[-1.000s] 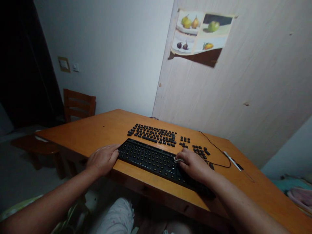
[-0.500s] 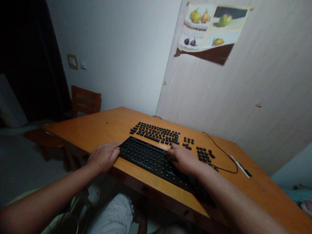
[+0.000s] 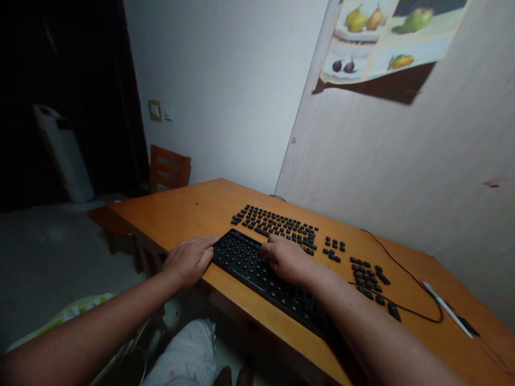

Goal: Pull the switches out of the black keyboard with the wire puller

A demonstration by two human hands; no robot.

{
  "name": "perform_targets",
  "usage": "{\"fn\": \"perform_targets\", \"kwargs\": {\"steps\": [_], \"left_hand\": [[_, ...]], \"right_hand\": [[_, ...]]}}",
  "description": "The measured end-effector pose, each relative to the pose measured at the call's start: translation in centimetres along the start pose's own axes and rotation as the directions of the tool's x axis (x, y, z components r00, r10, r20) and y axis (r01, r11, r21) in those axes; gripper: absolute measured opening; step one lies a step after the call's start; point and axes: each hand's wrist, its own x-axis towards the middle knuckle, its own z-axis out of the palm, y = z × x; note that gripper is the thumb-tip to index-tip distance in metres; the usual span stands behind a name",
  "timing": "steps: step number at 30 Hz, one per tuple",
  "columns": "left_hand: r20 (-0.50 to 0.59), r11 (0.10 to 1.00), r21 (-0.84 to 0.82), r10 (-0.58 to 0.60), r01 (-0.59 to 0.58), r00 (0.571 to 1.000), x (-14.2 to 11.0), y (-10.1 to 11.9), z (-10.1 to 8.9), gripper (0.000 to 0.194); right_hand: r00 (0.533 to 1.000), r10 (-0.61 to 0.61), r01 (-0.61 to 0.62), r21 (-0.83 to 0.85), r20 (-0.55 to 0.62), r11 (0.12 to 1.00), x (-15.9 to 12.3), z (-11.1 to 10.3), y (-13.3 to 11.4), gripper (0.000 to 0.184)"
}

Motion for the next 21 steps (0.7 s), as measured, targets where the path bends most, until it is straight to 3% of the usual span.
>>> {"fn": "perform_targets", "kwargs": {"steps": [13,21], "left_hand": [[-0.023,1.000,-0.012,0.023,-0.023,0.999,-0.3,0.0,0.2,0.043],[-0.043,0.999,0.007,0.044,-0.043,0.998,-0.3,-0.1,0.6,0.040]], "right_hand": [[0.994,-0.105,0.106,-0.056,0.020,0.993,8.2,1.0,-2.3,0.014],[0.993,-0.115,0.115,-0.072,0.009,0.991,11.5,1.4,-3.7,0.019]]}}
